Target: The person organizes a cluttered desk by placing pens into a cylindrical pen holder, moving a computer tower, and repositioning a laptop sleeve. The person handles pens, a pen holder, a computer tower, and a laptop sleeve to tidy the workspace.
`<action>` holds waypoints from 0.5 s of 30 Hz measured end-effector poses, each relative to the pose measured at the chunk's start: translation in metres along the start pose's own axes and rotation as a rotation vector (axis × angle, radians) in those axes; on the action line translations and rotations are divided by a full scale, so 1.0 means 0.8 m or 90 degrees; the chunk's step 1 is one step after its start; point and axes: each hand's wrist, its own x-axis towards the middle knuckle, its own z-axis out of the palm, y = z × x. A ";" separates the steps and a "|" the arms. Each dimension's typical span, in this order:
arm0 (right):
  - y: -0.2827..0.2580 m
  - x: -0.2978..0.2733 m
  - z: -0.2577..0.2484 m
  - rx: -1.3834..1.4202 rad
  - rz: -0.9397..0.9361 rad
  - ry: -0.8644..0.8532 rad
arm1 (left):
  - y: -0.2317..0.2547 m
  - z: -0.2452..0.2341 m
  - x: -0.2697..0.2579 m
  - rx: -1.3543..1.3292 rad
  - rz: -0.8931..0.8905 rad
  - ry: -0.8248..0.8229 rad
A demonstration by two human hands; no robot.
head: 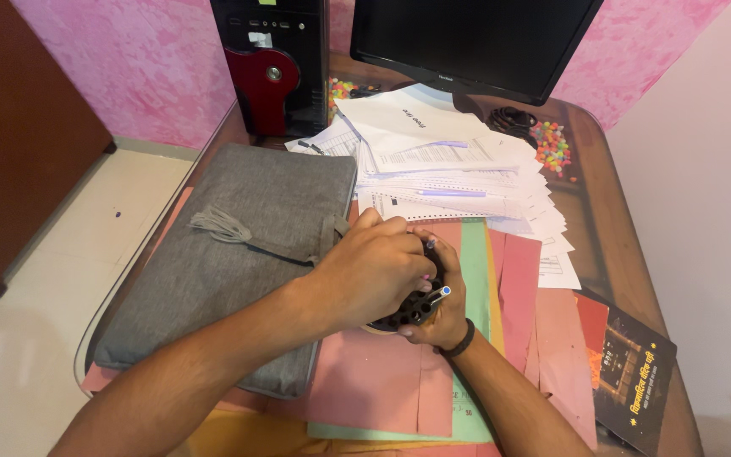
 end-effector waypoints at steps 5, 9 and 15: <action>0.001 -0.002 0.001 0.015 0.008 0.002 | 0.003 -0.004 0.002 0.022 -0.042 -0.073; 0.008 -0.009 0.001 0.054 0.024 0.005 | 0.014 -0.020 0.008 -0.003 -0.004 0.022; 0.012 -0.011 0.001 0.040 -0.014 0.004 | -0.023 -0.053 0.020 -0.061 -0.032 0.133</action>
